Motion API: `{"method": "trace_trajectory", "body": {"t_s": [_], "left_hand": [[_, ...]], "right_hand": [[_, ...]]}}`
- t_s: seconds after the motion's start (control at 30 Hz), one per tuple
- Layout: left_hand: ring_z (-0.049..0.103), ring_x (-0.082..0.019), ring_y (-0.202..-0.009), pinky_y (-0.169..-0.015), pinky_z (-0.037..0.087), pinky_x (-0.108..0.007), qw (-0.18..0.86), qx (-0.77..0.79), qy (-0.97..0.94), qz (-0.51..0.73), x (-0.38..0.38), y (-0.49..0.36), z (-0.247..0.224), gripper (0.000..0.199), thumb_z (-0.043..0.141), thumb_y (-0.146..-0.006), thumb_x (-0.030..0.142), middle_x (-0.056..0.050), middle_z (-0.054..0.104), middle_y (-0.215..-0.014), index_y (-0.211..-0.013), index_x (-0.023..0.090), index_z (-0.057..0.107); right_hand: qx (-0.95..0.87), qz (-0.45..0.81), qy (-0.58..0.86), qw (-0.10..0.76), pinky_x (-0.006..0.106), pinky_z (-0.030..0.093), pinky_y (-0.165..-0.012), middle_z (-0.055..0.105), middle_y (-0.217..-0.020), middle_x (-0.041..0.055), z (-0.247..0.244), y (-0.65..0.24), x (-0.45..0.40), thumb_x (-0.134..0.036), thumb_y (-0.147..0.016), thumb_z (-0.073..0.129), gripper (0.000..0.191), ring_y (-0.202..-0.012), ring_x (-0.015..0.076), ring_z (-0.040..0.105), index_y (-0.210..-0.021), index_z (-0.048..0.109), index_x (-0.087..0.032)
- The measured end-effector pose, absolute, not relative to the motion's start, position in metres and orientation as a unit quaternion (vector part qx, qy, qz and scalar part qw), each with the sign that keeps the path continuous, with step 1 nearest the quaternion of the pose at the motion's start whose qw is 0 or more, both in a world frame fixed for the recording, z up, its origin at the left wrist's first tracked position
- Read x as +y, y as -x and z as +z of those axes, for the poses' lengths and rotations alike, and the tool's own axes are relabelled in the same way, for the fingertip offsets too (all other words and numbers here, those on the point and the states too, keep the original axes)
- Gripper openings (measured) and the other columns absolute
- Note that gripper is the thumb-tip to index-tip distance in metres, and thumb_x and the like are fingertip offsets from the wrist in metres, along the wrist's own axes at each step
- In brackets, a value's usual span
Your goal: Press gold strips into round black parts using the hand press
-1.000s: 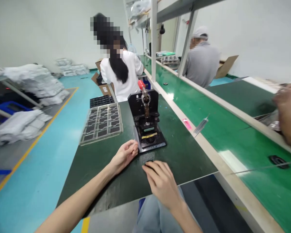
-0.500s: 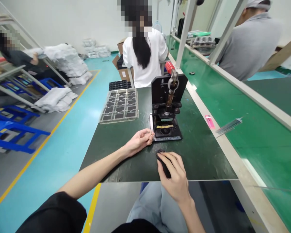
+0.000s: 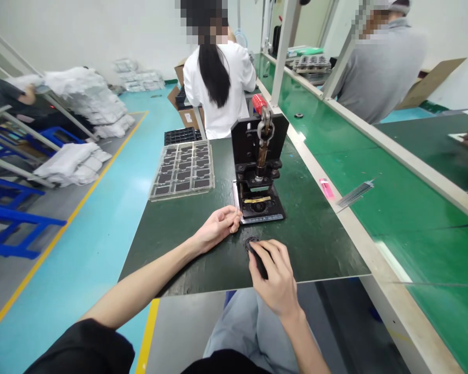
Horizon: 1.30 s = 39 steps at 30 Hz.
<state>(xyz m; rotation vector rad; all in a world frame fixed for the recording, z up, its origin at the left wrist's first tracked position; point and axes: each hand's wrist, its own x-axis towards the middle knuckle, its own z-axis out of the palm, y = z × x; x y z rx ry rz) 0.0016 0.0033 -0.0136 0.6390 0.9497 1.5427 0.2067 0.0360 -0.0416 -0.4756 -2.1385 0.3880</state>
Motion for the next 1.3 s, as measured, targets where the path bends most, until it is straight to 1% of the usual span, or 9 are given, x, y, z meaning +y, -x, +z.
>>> {"method": "trace_trajectory", "body": {"t_s": [0.43,0.53,0.63,0.77,0.87,1.03,1.13,1.2,1.3], "left_hand": [[0.049,-0.008,-0.058,-0.06,0.037,-0.023,0.56,0.436,-0.264,0.653,0.002,-0.003,-0.01,0.051,0.095,-0.071,0.05,0.003,0.058,-0.068,-0.092,0.014,0.067],[0.05,-0.007,-0.058,-0.059,0.038,-0.022,0.547,0.443,-0.27,0.657,0.001,-0.003,-0.01,0.051,0.094,-0.073,0.05,0.003,0.059,-0.068,-0.094,0.013,0.066],[0.051,-0.007,-0.055,-0.055,0.038,-0.021,0.532,0.443,-0.316,0.649,0.0,-0.004,-0.01,0.048,0.088,-0.081,0.051,0.003,0.061,-0.068,-0.099,0.014,0.063],[0.056,-0.008,-0.051,-0.052,0.039,-0.02,0.545,0.43,-0.416,0.588,-0.006,-0.011,-0.008,0.044,0.077,-0.092,0.052,0.002,0.068,-0.069,-0.106,0.019,0.051],[0.058,-0.008,-0.053,-0.053,0.043,-0.02,0.572,0.419,-0.449,0.543,-0.013,-0.019,-0.006,0.041,0.071,-0.097,0.05,0.0,0.071,-0.075,-0.109,0.022,0.044],[0.063,-0.011,-0.06,-0.059,0.049,-0.023,0.585,0.412,-0.455,0.531,-0.017,-0.022,-0.005,0.039,0.071,-0.097,0.048,-0.001,0.072,-0.079,-0.113,0.022,0.045],[0.07,-0.016,-0.074,-0.073,0.055,-0.029,0.532,0.437,-0.479,0.545,-0.016,-0.021,-0.003,0.035,0.071,-0.097,0.043,-0.005,0.075,-0.085,-0.115,0.02,0.052],[0.07,-0.017,-0.081,-0.08,0.054,-0.031,0.441,0.483,-0.508,0.56,-0.014,-0.022,-0.002,0.029,0.073,-0.095,0.034,-0.008,0.076,-0.091,-0.114,0.019,0.056],[0.067,-0.017,-0.082,-0.079,0.052,-0.03,0.324,0.546,-0.543,0.55,-0.012,-0.024,-0.003,0.031,0.078,-0.086,0.024,-0.009,0.077,-0.097,-0.111,0.018,0.06]], "right_hand": [[-0.837,0.159,0.213,0.479,0.044,0.06,-0.087,0.076,-0.101,0.0078,-0.039,-0.205,0.033,-0.005,-0.091,0.067,0.038,-0.096,0.024,0.068,-0.124,0.072,-0.024],[-0.795,0.214,0.26,0.504,0.044,0.06,-0.088,0.075,-0.099,0.0078,-0.037,-0.207,0.034,-0.009,-0.093,0.067,0.028,-0.095,0.0234,0.069,-0.116,0.074,-0.023],[-0.732,0.342,0.319,0.496,0.036,0.061,-0.078,0.073,-0.095,0.0084,-0.032,-0.21,0.038,-0.018,-0.098,0.063,0.015,-0.087,0.0197,0.069,-0.109,0.074,-0.019],[-0.716,0.465,0.311,0.417,0.025,0.054,-0.06,0.066,-0.081,0.0037,-0.021,-0.209,0.047,-0.031,-0.1,0.064,0.022,-0.069,0.0133,0.063,-0.112,0.076,-0.017],[-0.735,0.484,0.274,0.387,0.024,0.051,-0.057,0.067,-0.077,0.0027,-0.015,-0.204,0.048,-0.03,-0.098,0.068,0.019,-0.066,0.0128,0.062,-0.108,0.08,-0.019],[-0.743,0.47,0.237,0.414,0.026,0.052,-0.059,0.074,-0.08,0.0042,-0.01,-0.199,0.048,-0.022,-0.095,0.07,0.013,-0.067,0.0134,0.065,-0.099,0.082,-0.02],[-0.737,0.463,0.234,0.433,0.027,0.056,-0.063,0.077,-0.083,0.0047,-0.002,-0.199,0.063,-0.021,-0.095,0.071,0.011,-0.072,0.0149,0.07,-0.09,0.081,-0.021],[-0.714,0.44,0.266,0.476,0.027,0.057,-0.066,0.078,-0.088,0.005,0.004,-0.196,0.082,-0.023,-0.095,0.071,0.01,-0.075,0.015,0.071,-0.089,0.079,-0.02],[-0.715,0.373,0.295,0.513,0.026,0.056,-0.062,0.078,-0.086,0.0043,0.011,-0.183,0.116,-0.029,-0.093,0.072,0.012,-0.07,0.0142,0.069,-0.091,0.077,-0.019]]}}
